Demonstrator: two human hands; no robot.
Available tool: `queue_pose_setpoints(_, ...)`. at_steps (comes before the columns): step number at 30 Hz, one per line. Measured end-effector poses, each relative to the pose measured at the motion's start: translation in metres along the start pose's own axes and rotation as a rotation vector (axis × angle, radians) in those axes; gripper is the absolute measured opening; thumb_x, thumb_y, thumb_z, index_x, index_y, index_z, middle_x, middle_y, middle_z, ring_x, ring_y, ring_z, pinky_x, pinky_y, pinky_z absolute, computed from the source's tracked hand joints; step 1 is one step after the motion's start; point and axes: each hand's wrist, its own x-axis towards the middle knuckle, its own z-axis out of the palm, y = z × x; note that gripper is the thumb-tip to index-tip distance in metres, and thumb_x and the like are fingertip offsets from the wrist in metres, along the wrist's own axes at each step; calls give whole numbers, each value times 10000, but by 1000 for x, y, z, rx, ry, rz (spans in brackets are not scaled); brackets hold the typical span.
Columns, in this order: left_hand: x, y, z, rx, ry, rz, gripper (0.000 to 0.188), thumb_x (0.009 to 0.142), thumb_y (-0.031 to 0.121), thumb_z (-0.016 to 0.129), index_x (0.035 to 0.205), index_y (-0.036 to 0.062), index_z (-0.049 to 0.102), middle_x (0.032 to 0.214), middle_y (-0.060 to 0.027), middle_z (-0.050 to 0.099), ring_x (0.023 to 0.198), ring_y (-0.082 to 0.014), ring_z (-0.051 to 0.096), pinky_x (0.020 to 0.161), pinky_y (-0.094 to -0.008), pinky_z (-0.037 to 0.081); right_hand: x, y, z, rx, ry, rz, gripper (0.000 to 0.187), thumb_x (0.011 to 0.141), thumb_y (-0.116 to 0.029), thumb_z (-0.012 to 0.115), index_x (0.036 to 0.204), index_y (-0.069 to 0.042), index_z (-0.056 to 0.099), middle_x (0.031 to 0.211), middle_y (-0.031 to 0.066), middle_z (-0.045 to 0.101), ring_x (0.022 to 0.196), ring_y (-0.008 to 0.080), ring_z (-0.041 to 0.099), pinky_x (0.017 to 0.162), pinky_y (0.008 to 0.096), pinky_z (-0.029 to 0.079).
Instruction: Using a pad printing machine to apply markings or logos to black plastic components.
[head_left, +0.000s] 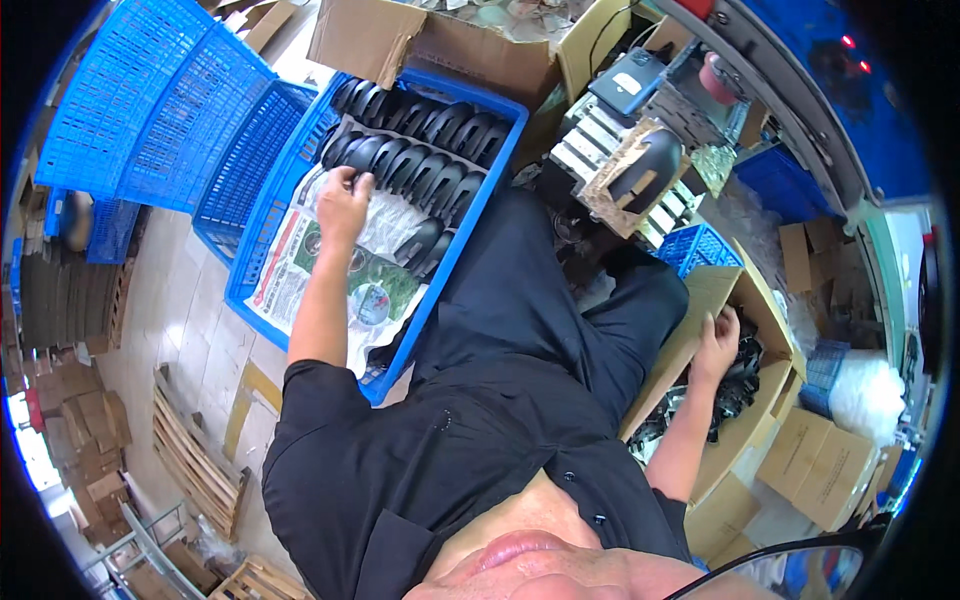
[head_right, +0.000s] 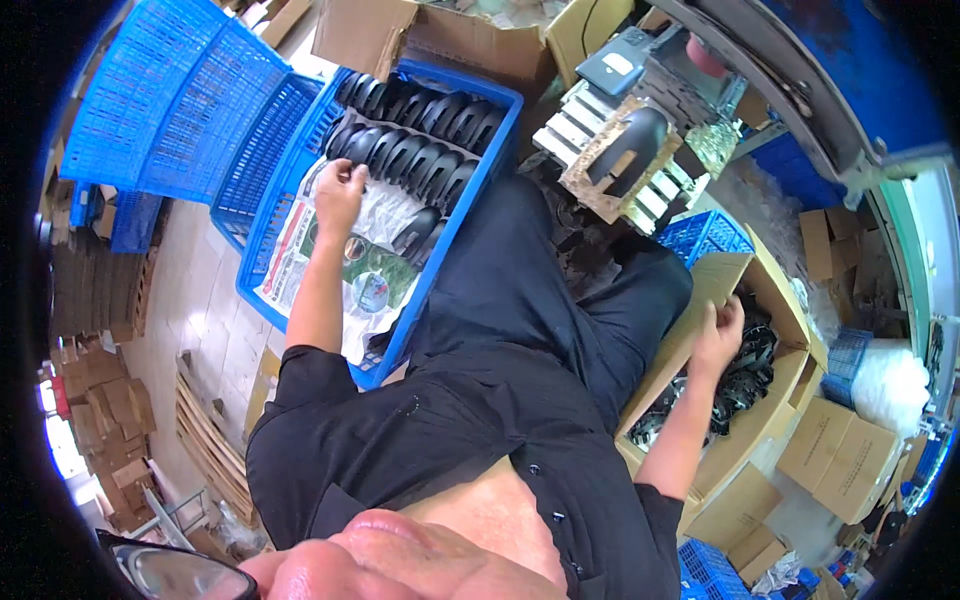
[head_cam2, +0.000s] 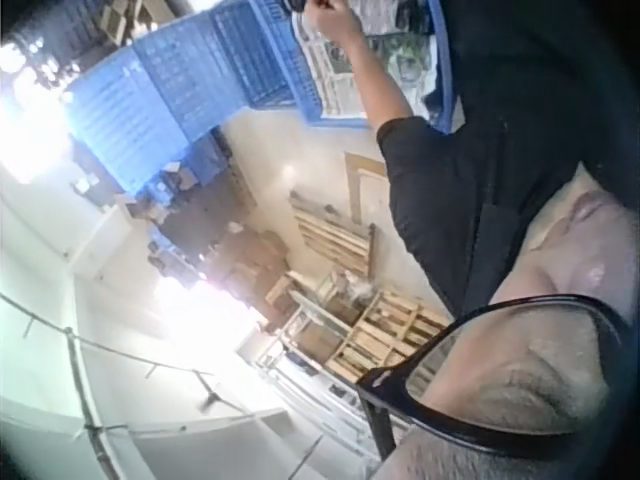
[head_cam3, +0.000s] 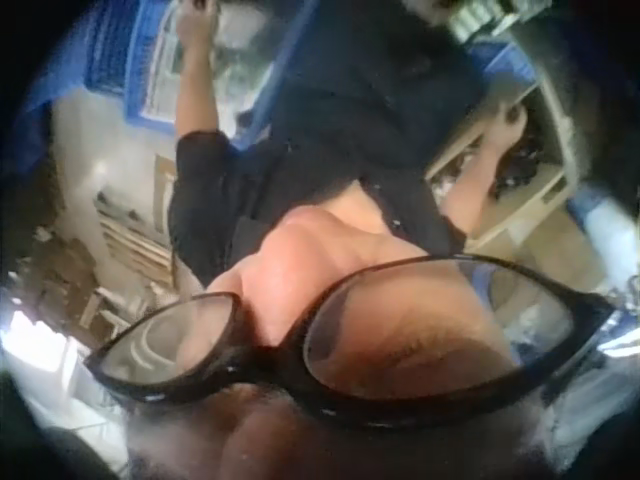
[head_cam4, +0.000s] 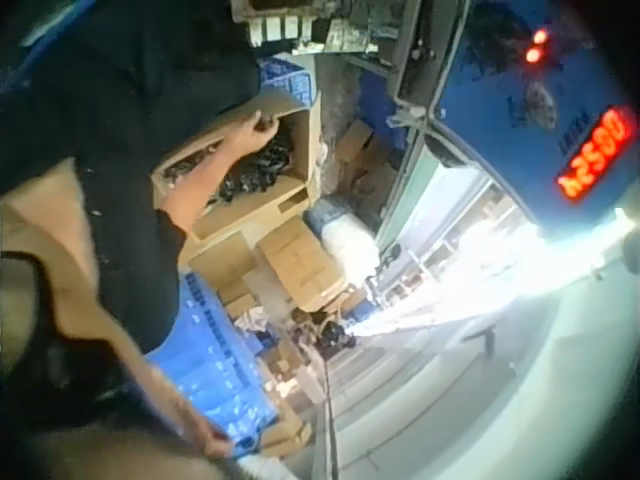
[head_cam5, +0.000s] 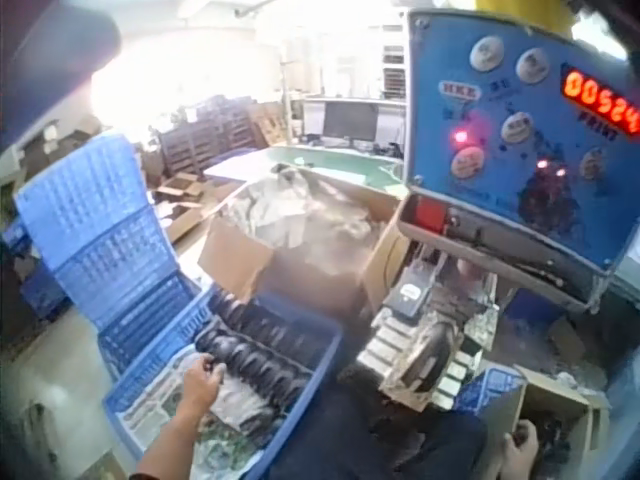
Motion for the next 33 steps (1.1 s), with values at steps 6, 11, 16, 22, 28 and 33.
queue_pose_setpoints(6,86,-83,6,249,27,62,414,941,351,789,1213,48,717,1201,-197,757,1121,-411,680,1002,-506,525,-45,64,-81,-995,-99,325,658,875,-205,822,1457,13,604,1435,315,572,1299,426,624,1136,448,480)
queue_pose_setpoints(11,114,-77,24,345,-136,66,419,949,350,780,1235,49,721,1237,-218,745,1180,-416,670,1047,-492,517,-82,138,-90,-956,-217,463,666,851,-193,813,1452,9,608,1260,297,739,1196,346,718,1034,409,533)
queue_pose_setpoints(16,107,-69,33,303,17,261,370,957,320,763,1173,23,728,1203,-209,744,1162,-410,671,1045,-481,505,-100,181,-89,-492,-106,482,569,868,-183,816,1383,-3,654,1188,187,785,1085,300,736,982,395,553)
queue_pose_setpoints(22,32,-48,34,87,123,247,229,948,242,753,1022,26,735,1133,-187,742,1123,-383,677,1026,-486,500,-88,138,-73,-757,-146,416,554,848,-150,841,1355,-10,666,990,164,781,902,302,739,875,401,578)
queue_pose_setpoints(28,-55,50,44,-181,52,285,154,947,157,759,1019,23,736,1132,-173,746,1089,-368,675,987,-476,522,-64,87,-111,-837,-74,293,300,945,-144,795,1190,20,739,1018,207,782,885,315,747,860,423,574)
queue_pose_setpoints(33,-122,168,35,-523,-210,345,134,952,118,781,1041,23,750,953,-118,725,786,-217,704,720,-345,574,-33,16,-111,-602,265,35,310,1070,-239,671,1234,17,728,1113,152,784,923,211,723,774,353,556)
